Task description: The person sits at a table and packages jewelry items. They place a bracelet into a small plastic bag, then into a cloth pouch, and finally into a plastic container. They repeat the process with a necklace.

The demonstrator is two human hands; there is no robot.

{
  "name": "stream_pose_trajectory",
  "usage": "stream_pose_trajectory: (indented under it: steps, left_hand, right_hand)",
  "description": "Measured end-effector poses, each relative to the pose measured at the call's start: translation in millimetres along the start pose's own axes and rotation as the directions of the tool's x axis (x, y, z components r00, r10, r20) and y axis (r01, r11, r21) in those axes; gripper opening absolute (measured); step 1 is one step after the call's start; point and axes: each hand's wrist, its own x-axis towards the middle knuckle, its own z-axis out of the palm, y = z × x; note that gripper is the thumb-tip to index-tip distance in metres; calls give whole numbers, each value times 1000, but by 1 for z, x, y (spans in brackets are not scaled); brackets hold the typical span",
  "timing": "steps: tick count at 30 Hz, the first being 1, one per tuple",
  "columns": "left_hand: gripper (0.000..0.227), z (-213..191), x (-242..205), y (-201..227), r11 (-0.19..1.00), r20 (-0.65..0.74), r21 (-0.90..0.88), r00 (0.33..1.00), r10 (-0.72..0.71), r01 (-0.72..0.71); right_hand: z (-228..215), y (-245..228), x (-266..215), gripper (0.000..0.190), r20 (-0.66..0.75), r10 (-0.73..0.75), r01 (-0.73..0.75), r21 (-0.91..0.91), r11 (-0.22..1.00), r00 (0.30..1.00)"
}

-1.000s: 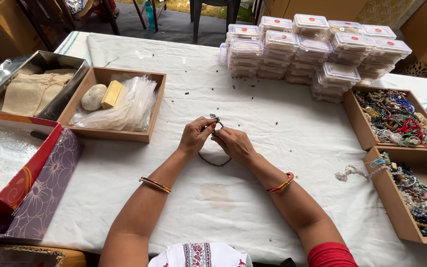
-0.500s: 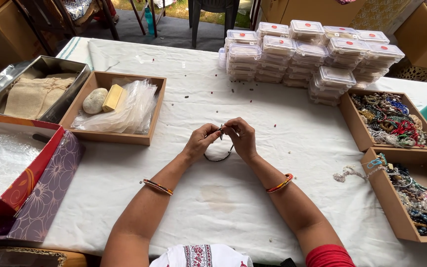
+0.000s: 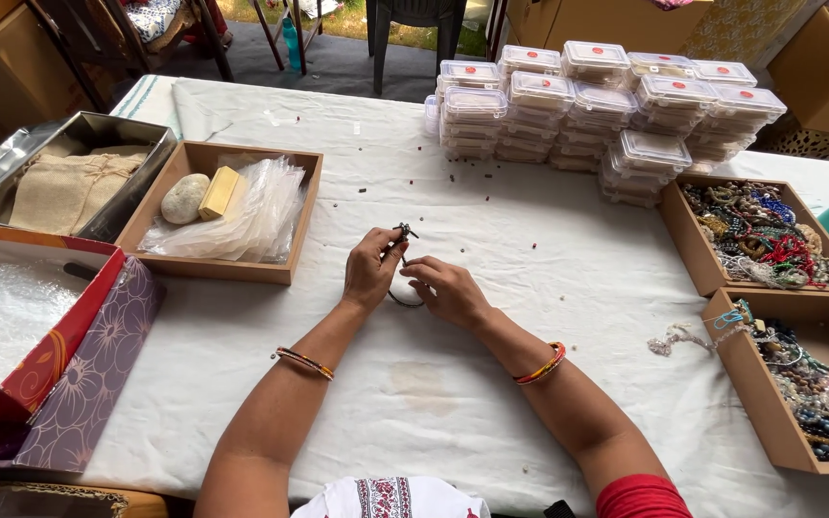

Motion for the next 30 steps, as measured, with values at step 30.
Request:
stream_pose_trajectory:
  steps: [30]
  left_hand:
    - [23, 5, -3, -15, 993, 30, 101, 998, 62, -65]
  right_hand:
    - [4, 14, -1, 27, 4, 236, -231, 219, 948, 972]
